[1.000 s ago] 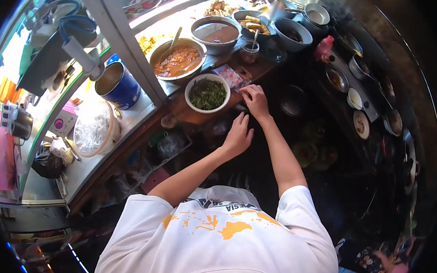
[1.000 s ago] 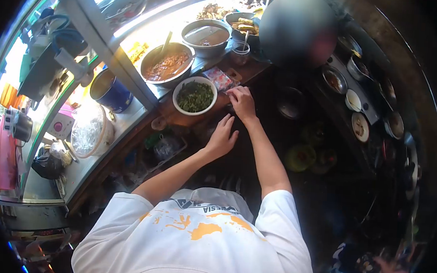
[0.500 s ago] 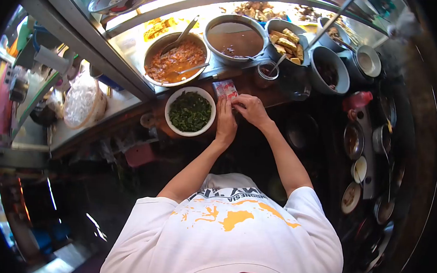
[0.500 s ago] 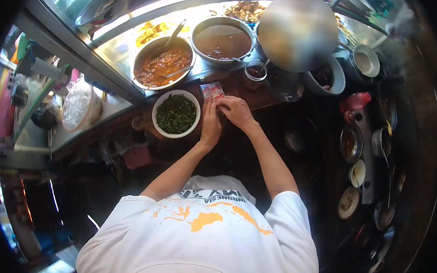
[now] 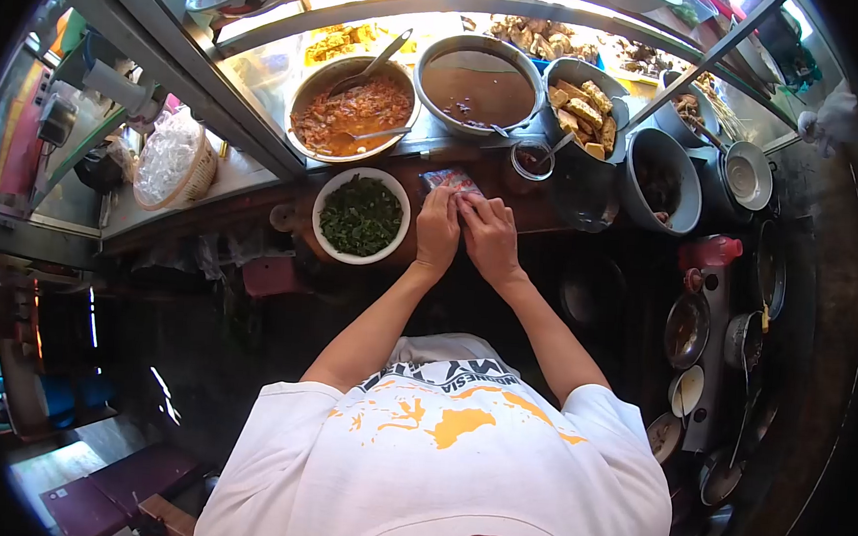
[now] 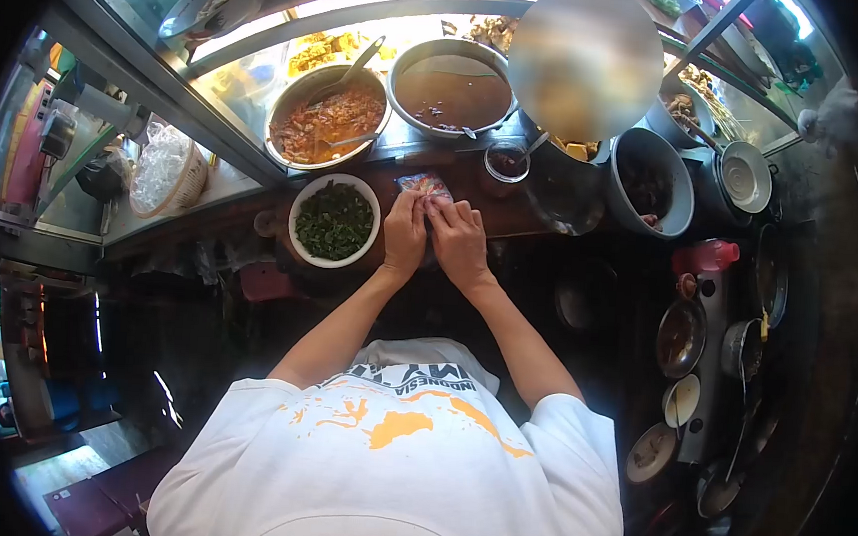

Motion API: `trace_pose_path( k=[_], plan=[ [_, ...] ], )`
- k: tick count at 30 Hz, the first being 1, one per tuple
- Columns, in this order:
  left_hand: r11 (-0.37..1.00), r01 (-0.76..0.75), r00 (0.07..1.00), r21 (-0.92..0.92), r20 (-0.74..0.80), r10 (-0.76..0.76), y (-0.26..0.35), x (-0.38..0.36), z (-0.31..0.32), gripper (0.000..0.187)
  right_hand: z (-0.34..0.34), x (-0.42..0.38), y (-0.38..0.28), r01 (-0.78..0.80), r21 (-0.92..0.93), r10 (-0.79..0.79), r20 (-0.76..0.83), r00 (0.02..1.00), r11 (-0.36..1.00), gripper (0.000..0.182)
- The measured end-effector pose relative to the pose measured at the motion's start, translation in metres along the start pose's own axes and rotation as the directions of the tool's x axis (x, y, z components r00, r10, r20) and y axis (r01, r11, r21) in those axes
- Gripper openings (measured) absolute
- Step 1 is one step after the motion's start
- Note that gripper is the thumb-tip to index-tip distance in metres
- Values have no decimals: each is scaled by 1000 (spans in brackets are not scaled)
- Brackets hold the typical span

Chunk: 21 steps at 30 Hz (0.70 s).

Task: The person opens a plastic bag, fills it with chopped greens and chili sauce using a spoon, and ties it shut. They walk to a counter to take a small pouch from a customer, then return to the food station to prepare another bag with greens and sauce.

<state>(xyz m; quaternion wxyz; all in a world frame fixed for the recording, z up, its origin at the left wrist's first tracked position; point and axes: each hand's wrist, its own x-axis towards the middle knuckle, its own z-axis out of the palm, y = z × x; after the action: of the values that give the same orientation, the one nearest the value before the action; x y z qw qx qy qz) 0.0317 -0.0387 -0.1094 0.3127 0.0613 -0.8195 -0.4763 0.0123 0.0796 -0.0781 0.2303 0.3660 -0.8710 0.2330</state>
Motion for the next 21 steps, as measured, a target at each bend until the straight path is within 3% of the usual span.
trace_pose_path(
  k=[4,7,10,16,19,21],
  plan=[
    [1000,-13,1000,10,19,13,12,9,-9,6,-1,5,6,-23,46,18,106,994,999,24],
    [1000,3,999,-3,43,-3,12,13,-15,6,-3,11,12,-28,240,12,69,998,970,25],
    [999,-19,998,-44,51,21,11,15,-18,5,-4,16,11,-25,235,20,26,999,972,26],
    [1000,14,997,-3,73,-13,14,22,-23,7,-12,24,-7,13,56,-13,-3,1000,998,29],
    [1000,0,994,16,112,-2,14,27,-25,5,-6,22,-1,-40,57,36,65,997,998,18],
    [1000,8,990,-7,138,-7,15,26,-26,5,-7,24,3,-79,156,71,53,996,985,13]
  ],
)
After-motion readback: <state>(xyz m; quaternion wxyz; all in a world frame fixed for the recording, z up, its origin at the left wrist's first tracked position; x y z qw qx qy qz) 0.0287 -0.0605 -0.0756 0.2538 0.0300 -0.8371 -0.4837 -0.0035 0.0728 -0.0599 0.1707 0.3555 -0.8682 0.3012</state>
